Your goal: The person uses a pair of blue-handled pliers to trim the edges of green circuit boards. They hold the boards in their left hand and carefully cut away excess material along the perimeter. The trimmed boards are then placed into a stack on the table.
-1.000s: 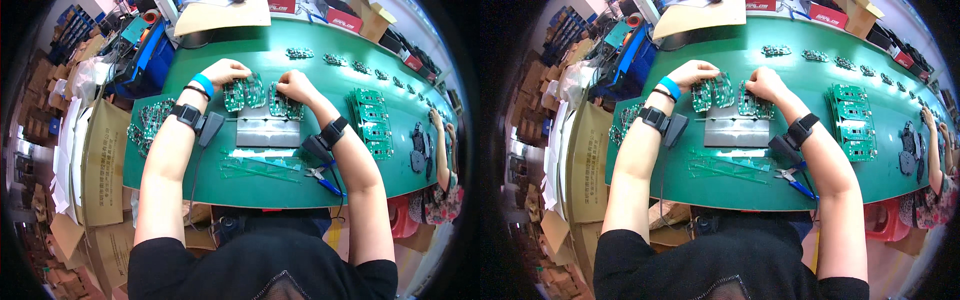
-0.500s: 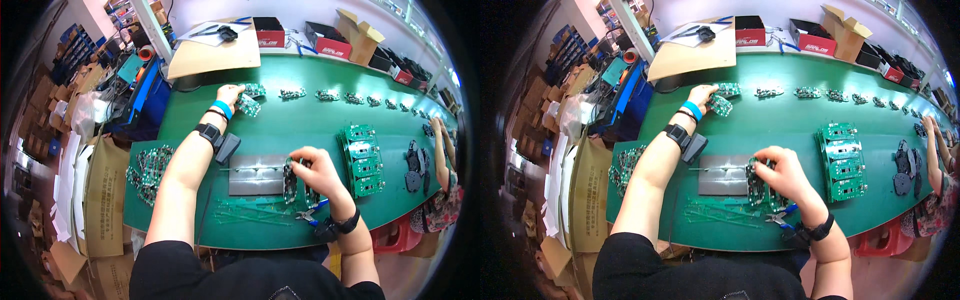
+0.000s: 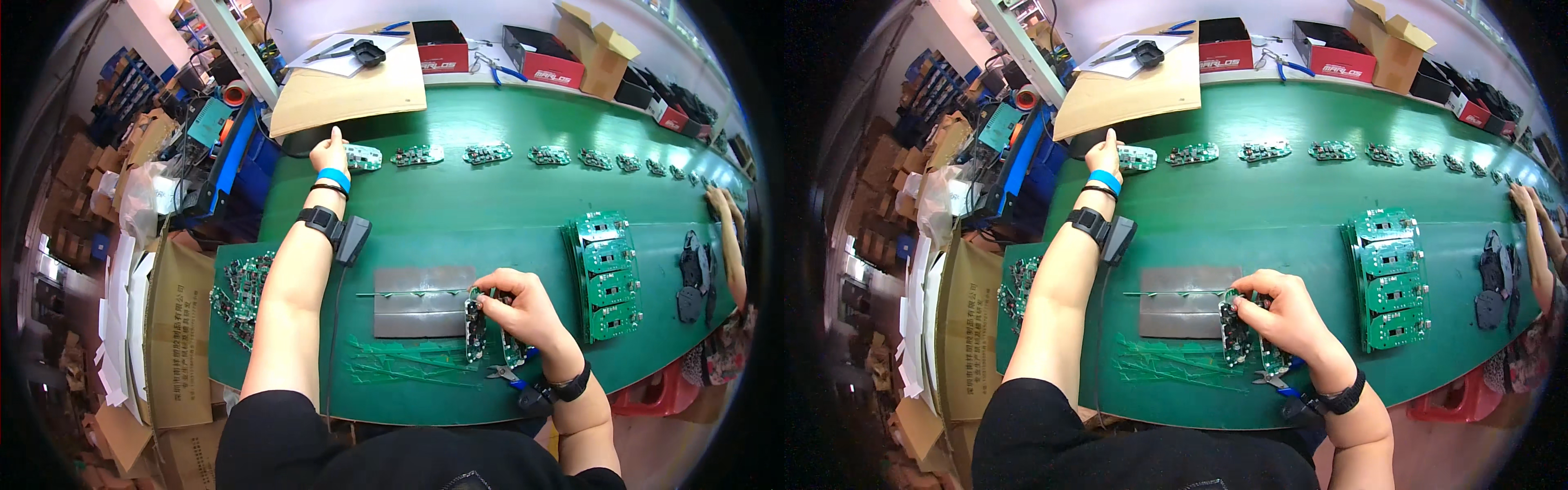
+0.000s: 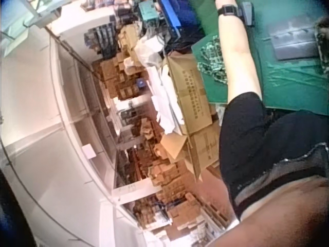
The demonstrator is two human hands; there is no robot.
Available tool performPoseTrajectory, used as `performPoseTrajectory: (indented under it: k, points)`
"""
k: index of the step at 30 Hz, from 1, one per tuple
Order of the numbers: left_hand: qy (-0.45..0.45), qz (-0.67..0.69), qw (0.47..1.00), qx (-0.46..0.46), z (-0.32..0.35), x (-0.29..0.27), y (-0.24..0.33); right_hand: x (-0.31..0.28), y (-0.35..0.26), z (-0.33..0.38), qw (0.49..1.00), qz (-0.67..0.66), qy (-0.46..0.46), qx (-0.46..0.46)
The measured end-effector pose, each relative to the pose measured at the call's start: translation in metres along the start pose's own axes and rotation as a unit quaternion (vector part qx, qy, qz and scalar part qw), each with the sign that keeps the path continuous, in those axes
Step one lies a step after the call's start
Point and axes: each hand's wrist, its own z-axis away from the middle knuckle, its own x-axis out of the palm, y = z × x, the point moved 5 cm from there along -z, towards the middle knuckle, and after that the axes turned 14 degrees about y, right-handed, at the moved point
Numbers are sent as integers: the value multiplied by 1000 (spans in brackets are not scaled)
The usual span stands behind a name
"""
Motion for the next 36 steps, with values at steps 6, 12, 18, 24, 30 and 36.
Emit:
performPoseTrajectory:
  k: [6,12,18,24,30,36]
  points:
    - [32,-285,900,328,-14,-1,6,-2,0,-2,1000,-1,28,3]
    - [-496,-156,845,121,156,1,101,-13,6,-2,992,-17,127,-9]
    - [-738,-95,662,89,294,-55,128,-4,6,-2,982,-116,151,-16]
    - [-482,-125,865,64,142,-40,130,-24,-1,0,981,26,175,-81]
    - [-104,-136,985,-37,-54,-86,29,-11,-8,2,968,174,105,-144]
    - [-4,-230,973,-20,-68,-90,-7,-6,-4,4,954,268,61,-122]
